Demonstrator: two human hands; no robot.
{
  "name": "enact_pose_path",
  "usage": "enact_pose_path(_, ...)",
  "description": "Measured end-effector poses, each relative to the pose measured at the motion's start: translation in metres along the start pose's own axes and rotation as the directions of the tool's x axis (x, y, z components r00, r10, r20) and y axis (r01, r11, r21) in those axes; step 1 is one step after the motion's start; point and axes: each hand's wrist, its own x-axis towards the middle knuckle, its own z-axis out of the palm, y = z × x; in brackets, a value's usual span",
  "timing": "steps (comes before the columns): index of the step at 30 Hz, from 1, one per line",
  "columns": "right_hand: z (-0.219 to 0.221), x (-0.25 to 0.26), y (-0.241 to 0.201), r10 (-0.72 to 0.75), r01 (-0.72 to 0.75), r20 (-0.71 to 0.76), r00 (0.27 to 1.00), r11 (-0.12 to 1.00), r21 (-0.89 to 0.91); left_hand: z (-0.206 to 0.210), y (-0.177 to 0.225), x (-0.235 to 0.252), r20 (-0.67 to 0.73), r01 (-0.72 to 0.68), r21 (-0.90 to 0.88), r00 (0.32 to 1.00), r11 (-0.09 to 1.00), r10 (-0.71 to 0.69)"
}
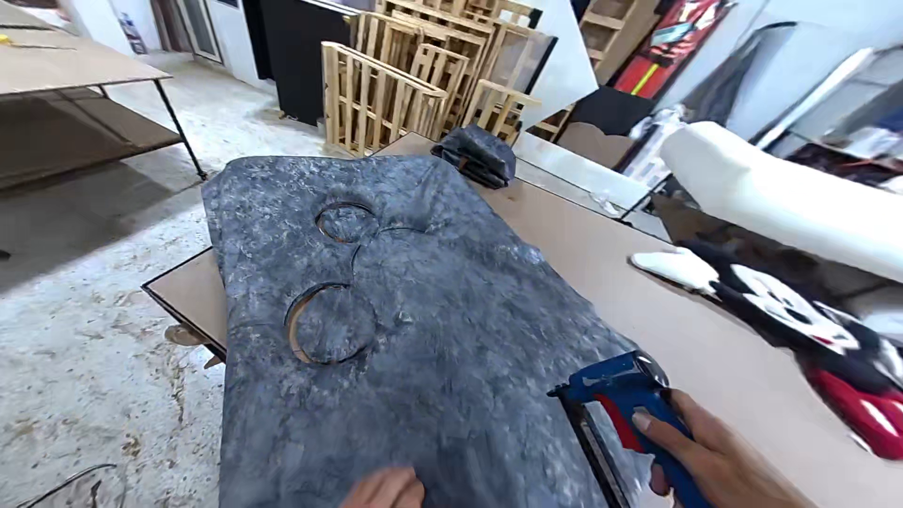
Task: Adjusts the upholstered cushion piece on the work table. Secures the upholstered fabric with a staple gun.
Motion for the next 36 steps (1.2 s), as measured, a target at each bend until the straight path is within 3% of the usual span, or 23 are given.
enact_pose_path(2, -0.006, 0.031, -0.006, -0.072, 0.069, 0.059, 0.996, 0.996, 0.063, 0.012, -0.004, 0.049, -0.107, 0.151, 0.193, 0.985, 0.969, -0.132)
enact_pose_path(5, -0.011, 0.07, -0.011, -0.163, 0.142, 0.134, 0.977, 0.978, 0.149, 0.05, -0.015, 0.11, -0.2, 0.256, 0.329, 0.96, 0.909, -0.197)
enact_pose_path(11, -0.015, 0.133, -0.031, -0.207, 0.153, 0.315, 0.926, 0.97, 0.189, 0.063, -0.03, 0.189, -0.292, 0.36, 0.418, 0.923, 0.834, -0.252)
enact_pose_path(15, -0.004, 0.166, -0.05, -0.156, 0.096, 0.406, 0.9, 0.982, 0.164, 0.052, -0.037, 0.206, -0.251, 0.356, 0.403, 0.929, 0.843, -0.272)
enact_pose_path(19, 0.024, 0.193, -0.09, -0.06, 0.028, 0.484, 0.873, 0.997, 0.072, 0.032, -0.05, 0.22, -0.06, 0.326, 0.367, 0.943, 0.871, -0.328)
enact_pose_path(23, 0.055, 0.208, -0.161, 0.082, -0.003, 0.533, 0.842, 0.989, -0.148, 0.006, -0.075, 0.225, -0.034, 0.187, 0.243, 0.982, 0.952, -0.185)
enact_pose_path(26, 0.08, 0.218, -0.208, 0.169, 0.011, 0.563, 0.809, 0.953, -0.302, -0.014, -0.089, 0.224, 0.101, 0.111, 0.181, 0.986, 0.977, -0.131)
enact_pose_path(30, 0.116, 0.237, -0.238, 0.281, 0.002, 0.544, 0.791, 0.888, -0.46, 0.002, -0.1, 0.22, -0.013, 0.089, 0.261, 0.996, 0.961, -0.089)
enact_pose_path(36, 0.146, 0.256, -0.26, 0.392, 0.041, 0.562, 0.728, 0.793, -0.607, -0.001, -0.099, 0.222, -0.007, 0.097, 0.205, 0.995, 0.974, -0.098)
